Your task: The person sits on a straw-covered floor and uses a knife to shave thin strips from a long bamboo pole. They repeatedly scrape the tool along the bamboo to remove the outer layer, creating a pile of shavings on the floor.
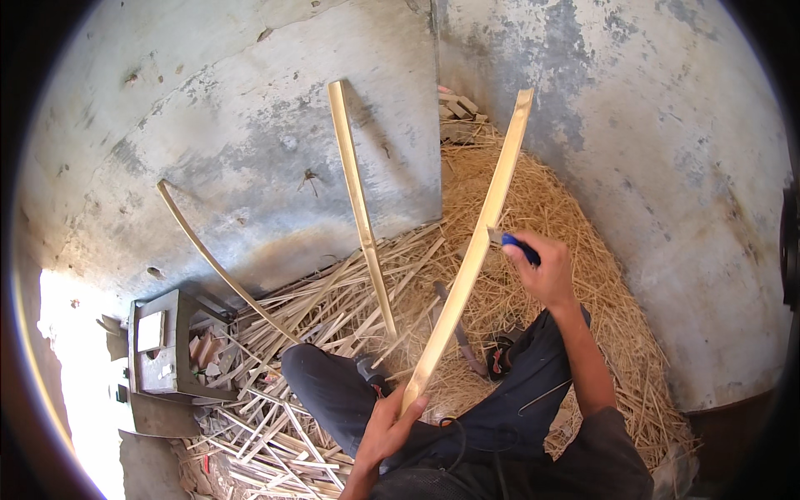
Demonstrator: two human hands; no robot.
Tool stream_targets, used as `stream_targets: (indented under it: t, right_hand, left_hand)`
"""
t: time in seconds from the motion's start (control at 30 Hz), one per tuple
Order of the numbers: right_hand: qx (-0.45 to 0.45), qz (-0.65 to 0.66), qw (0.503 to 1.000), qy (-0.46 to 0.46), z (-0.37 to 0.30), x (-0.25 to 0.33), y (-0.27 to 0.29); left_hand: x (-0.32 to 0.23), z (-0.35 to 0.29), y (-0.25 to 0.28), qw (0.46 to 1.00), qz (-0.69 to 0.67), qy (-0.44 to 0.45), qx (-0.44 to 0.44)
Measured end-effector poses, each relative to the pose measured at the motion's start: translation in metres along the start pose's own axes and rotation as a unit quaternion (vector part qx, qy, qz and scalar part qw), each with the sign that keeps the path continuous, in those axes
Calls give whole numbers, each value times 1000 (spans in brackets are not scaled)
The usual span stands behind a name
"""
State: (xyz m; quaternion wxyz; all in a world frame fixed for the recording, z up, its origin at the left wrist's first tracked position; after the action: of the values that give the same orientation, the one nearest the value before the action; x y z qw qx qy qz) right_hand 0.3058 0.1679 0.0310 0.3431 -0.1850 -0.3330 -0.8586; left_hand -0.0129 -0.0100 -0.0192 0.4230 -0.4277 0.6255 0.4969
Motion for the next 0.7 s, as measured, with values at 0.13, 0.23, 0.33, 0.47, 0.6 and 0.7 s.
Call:
stream_targets:
  t: [0.13,0.23,0.33,0.47,0.6,0.7]
  right_hand:
    - [29,-32,999,-16,29,-41,0]
    - [35,-62,997,-31,54,-75,-6]
    - [33,-115,989,-89,83,-106,-9]
    - [-18,-141,978,-154,104,-181,11]
    - [3,-129,972,-199,86,-203,20]
    - [83,-126,954,-259,55,-185,29]
  left_hand:
    - [2,-16,7,998,8,59,16]
    - [8,-27,15,996,25,87,22]
    - [31,-40,22,994,46,89,33]
    - [45,-50,42,988,75,117,63]
    - [46,-47,62,989,37,141,-6]
    - [38,-41,68,985,-39,155,-65]
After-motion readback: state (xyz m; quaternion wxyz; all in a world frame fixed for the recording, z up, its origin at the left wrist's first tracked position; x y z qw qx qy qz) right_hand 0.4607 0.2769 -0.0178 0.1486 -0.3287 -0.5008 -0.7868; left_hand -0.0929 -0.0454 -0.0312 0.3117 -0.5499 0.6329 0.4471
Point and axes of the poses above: each hand's wrist, its own z-axis towards the middle knuckle, its own y-axis out of the back of the hand, x = y × z, the point moved 1 cm from there along z, towards the middle knuckle, and after that the axes turned 8 degrees about -x, right-handed, at the moved point
